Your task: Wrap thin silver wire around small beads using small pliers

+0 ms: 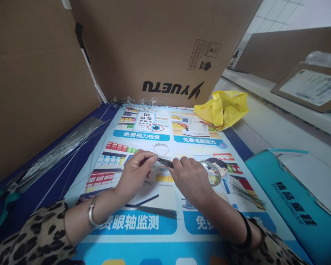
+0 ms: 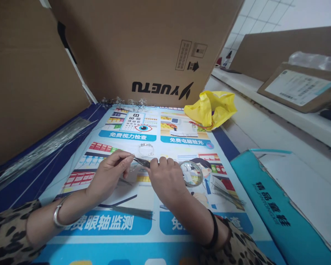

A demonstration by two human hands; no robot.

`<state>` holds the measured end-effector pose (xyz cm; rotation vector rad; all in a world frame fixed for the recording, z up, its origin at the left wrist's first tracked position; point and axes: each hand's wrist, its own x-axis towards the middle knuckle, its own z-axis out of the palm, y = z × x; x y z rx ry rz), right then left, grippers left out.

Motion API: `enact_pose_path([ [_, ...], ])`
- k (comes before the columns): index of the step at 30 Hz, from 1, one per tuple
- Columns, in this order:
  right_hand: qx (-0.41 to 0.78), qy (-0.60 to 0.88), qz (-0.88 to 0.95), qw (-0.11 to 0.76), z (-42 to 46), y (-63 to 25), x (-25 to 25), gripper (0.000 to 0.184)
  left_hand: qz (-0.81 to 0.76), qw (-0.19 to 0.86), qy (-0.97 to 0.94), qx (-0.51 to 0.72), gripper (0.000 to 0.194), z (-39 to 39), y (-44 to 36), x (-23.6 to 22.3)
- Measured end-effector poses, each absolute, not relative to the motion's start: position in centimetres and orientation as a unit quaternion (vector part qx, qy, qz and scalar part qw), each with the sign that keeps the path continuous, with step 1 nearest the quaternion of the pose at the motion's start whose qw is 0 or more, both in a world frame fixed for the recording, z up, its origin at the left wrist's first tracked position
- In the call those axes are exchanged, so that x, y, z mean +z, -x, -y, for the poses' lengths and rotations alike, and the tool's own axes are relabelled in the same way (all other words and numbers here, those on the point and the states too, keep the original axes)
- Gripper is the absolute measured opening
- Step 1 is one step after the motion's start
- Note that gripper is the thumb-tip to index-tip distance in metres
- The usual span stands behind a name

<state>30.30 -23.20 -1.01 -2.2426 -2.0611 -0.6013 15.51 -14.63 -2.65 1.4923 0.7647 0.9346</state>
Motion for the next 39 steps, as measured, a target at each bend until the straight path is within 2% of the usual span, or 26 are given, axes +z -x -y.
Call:
enact_pose_path([
  [12,-0.200,0.719,0.665,0.009,23.1,-30.7,-1.0,0.028,-0.317,0.593,-0.626,0.394,0.013,14.4,-15.4,-2.6],
  [19,-0.139,0.723,0.677,0.022,23.0,-31.1,-0.8,0.029,-0.309,0.581,-0.644,0.391,0.013,13.9,-15.3,-2.2],
  [27,-0.034,0.714,0.698,0.053,22.5,-32.0,-0.8,0.034,-0.309,0.616,-0.656,0.308,0.017,12.8,-14.9,-1.7],
  [32,0.030,0.685,0.724,0.078,22.4,-32.3,-0.9,0.033,-0.289,0.685,-0.612,0.271,0.020,12.2,-14.9,-1.8],
  [39,0.042,0.657,0.743,0.117,22.4,-32.2,-1.5,0.033,-0.271,0.736,-0.574,0.237,0.018,11.9,-14.7,-1.9],
])
